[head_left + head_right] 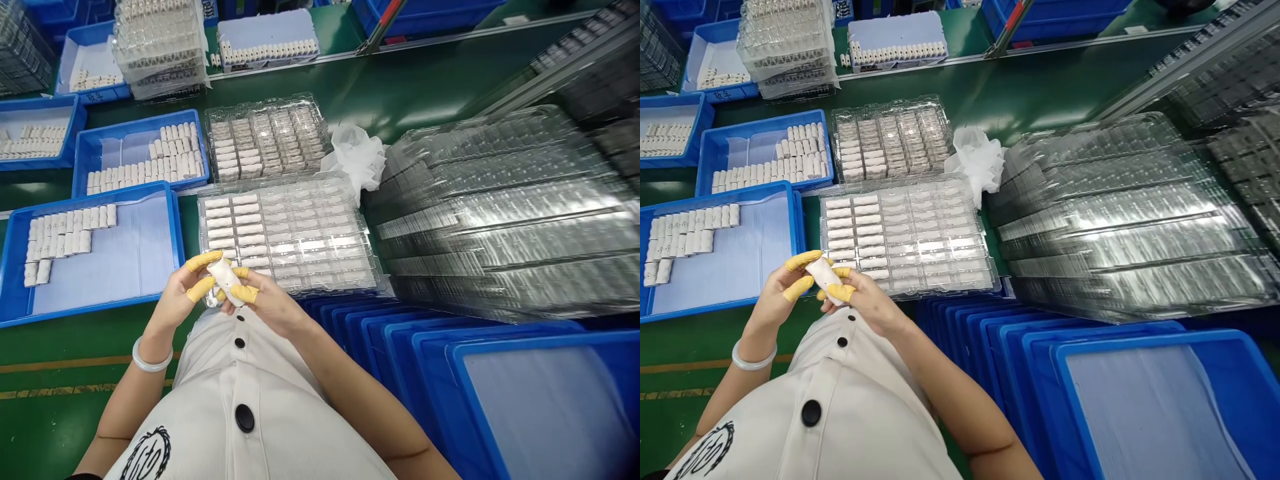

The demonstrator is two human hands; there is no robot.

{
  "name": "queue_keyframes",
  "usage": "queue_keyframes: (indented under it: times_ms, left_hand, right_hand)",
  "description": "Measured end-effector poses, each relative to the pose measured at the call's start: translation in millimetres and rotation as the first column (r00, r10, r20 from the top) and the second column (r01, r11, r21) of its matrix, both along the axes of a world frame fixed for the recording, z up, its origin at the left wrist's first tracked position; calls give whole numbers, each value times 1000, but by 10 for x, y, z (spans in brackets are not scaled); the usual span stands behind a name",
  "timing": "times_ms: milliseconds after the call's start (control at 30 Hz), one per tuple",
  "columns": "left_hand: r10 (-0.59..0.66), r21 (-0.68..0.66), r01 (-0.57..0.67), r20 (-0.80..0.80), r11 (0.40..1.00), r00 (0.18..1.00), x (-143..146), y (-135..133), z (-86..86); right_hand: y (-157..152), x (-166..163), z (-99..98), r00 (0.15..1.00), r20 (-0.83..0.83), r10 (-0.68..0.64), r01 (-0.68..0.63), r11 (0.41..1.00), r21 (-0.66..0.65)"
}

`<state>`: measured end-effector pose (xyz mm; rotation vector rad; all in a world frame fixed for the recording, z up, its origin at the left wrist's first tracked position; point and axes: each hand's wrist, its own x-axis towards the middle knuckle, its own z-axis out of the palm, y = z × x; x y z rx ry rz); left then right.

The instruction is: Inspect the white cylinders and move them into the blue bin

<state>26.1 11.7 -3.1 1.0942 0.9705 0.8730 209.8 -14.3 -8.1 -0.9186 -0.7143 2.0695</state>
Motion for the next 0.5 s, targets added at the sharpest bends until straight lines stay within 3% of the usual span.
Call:
queue_keyframes:
  times_ms: [67,100,167,200,300,500]
  left_hand:
    - [43,-19,-47,-140,999,989,-18,22,-53]
    - [77,-34,-84,-188,996,979,-39,37,-84]
    - [144,-70,-165,-238,984,960,-110,69,-152]
    - [175,-88,-202,-251,975,952,-160,86,-187]
    - [241,-118,-283,-280,952,929,-338,130,-291]
    - [317,-130,-374,-325,918,891,-612,184,-481]
  right_hand:
    - [26,147,-216,974,218,-55,38,996,81]
    - [36,234,-340,921,370,-120,66,986,154]
    - [39,405,-596,679,686,-260,35,946,324]
    - [32,476,-716,595,748,-293,16,935,353]
    - [-32,585,-1003,480,818,-317,-63,917,393]
    - [-232,504,-1209,441,832,-336,-260,839,477]
